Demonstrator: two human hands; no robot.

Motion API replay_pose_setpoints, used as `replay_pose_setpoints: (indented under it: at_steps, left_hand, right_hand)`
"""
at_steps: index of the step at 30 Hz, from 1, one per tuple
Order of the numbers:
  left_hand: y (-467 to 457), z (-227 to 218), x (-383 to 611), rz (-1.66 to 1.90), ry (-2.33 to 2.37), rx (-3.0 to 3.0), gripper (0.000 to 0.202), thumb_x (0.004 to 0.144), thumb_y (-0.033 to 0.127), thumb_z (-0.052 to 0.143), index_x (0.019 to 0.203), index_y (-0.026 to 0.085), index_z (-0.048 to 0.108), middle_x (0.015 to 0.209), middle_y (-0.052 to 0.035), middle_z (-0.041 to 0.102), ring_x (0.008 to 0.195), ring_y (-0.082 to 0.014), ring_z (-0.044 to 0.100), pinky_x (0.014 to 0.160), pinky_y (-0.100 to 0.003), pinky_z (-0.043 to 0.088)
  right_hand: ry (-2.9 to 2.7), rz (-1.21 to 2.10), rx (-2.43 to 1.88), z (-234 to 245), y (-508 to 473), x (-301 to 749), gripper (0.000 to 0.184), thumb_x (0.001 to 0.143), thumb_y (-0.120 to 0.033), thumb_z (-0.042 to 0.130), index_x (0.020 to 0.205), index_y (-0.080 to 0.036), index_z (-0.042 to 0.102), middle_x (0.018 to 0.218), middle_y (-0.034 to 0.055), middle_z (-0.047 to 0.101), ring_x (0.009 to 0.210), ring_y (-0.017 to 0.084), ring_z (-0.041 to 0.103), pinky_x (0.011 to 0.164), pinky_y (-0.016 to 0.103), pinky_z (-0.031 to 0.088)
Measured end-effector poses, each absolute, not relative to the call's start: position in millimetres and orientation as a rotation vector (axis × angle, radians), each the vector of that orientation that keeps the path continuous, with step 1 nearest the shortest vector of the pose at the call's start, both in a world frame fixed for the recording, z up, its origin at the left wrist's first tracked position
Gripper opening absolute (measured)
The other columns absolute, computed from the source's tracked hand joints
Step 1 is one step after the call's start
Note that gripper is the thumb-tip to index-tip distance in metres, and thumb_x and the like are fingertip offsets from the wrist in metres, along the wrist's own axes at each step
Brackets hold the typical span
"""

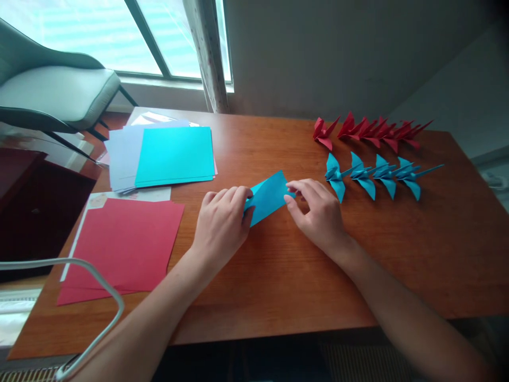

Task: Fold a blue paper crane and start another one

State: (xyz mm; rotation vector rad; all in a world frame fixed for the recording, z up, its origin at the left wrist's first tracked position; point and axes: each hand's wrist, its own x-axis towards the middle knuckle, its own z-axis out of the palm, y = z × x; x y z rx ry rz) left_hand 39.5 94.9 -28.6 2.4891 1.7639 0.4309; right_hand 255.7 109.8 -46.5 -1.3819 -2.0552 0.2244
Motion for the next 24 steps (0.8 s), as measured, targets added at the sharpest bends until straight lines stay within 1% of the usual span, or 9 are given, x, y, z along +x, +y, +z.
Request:
replay_pose_setpoints:
  at_steps: [4, 8, 12, 14, 18, 20, 21, 22, 24]
  left_hand:
    - [87.4, -28.6, 42.6, 0.677, 1.770, 2.518, 0.017, 0.098, 0.029, 0.050, 0.095, 0.021, 0.065, 0.089, -0.0041, 0.070, 0.075, -0.0199, 0.065, 0.065, -0.032, 0.040]
    - [81.0, -33.4, 50.5, 0.803, 1.338, 2.587, 0.017, 0.098, 0.023, 0.052, 0.106, 0.022, 0.066, 0.103, -0.0039, 0.074, 0.088, -0.0181, 0.067, 0.078, -0.030, 0.045]
    - [79.6, -34.3, 55.0, 0.761, 1.066, 2.525, 0.028, 0.097, 0.036, 0.057, 0.118, 0.019, 0.064, 0.120, -0.0094, 0.072, 0.106, -0.0225, 0.067, 0.090, -0.036, 0.046]
    - [81.1, -31.9, 53.0, 0.794, 1.051, 2.479, 0.034, 0.095, 0.041, 0.059, 0.120, 0.019, 0.064, 0.123, -0.0108, 0.071, 0.112, -0.0251, 0.065, 0.096, -0.039, 0.046]
    - [90.7, -27.1, 41.2, 1.084, 1.394, 2.323, 0.041, 0.091, 0.029, 0.063, 0.131, 0.021, 0.059, 0.138, -0.0123, 0.062, 0.133, -0.0296, 0.052, 0.111, -0.047, 0.040]
    - [97.4, -26.4, 34.2, 1.233, 1.515, 2.075, 0.057, 0.088, 0.031, 0.067, 0.141, 0.021, 0.050, 0.147, -0.0153, 0.053, 0.136, -0.0306, 0.048, 0.107, -0.046, 0.045]
    - [100.4, -26.4, 31.2, 1.260, 1.499, 1.900, 0.064, 0.086, 0.034, 0.069, 0.144, 0.021, 0.045, 0.149, -0.0161, 0.051, 0.132, -0.0297, 0.052, 0.100, -0.043, 0.051]
    - [102.9, -26.4, 28.8, 1.251, 1.458, 1.707, 0.067, 0.085, 0.037, 0.070, 0.145, 0.021, 0.044, 0.146, -0.0163, 0.054, 0.124, -0.0282, 0.059, 0.093, -0.040, 0.055]
    - [105.9, -25.8, 26.2, 1.141, 1.324, 1.365, 0.060, 0.084, 0.044, 0.070, 0.136, 0.018, 0.053, 0.130, -0.0149, 0.066, 0.108, -0.0260, 0.067, 0.082, -0.034, 0.058]
  right_hand:
    - [-1.820, 0.869, -1.379, -41.9, 105.9, 253.7, 0.035, 0.098, -0.050, 0.050, 0.100, -0.020, 0.068, 0.089, 0.0063, 0.074, 0.079, 0.021, 0.070, 0.071, 0.032, 0.054]
    - [-1.578, 1.339, -1.208, -36.5, 102.5, 250.5, 0.043, 0.098, -0.060, 0.044, 0.093, -0.021, 0.062, 0.086, 0.0033, 0.070, 0.081, 0.020, 0.067, 0.072, 0.031, 0.054]
    - [-1.507, 1.300, -1.296, -40.9, 103.0, 247.8, 0.032, 0.089, -0.049, 0.065, 0.080, -0.022, 0.052, 0.072, -0.0019, 0.060, 0.067, 0.015, 0.055, 0.061, 0.027, 0.047]
    - [-1.475, 1.249, -1.355, -45.1, 104.8, 247.8, 0.030, 0.087, -0.044, 0.066, 0.076, -0.022, 0.050, 0.067, -0.0033, 0.055, 0.061, 0.013, 0.049, 0.055, 0.025, 0.041]
    - [-1.371, 1.254, -1.359, -48.1, 109.3, 250.9, 0.028, 0.086, -0.042, 0.065, 0.075, -0.021, 0.051, 0.065, -0.0039, 0.051, 0.056, 0.011, 0.044, 0.049, 0.024, 0.036]
    - [-1.336, 1.253, -1.325, -47.4, 110.9, 253.5, 0.027, 0.084, -0.042, 0.067, 0.074, -0.021, 0.054, 0.065, -0.0036, 0.053, 0.057, 0.011, 0.045, 0.050, 0.024, 0.037]
    - [-1.325, 1.255, -1.312, -47.0, 111.5, 254.7, 0.026, 0.084, -0.042, 0.068, 0.075, -0.020, 0.056, 0.066, -0.0031, 0.055, 0.057, 0.012, 0.047, 0.050, 0.024, 0.038]
    - [-1.315, 1.264, -1.301, -46.7, 111.8, 255.7, 0.025, 0.084, -0.042, 0.068, 0.078, -0.020, 0.059, 0.068, -0.0023, 0.058, 0.059, 0.013, 0.049, 0.051, 0.024, 0.041]
    - [-1.293, 1.309, -1.271, -46.3, 111.9, 257.0, 0.023, 0.086, -0.043, 0.067, 0.086, -0.021, 0.065, 0.076, -0.0001, 0.065, 0.064, 0.015, 0.056, 0.057, 0.027, 0.047]
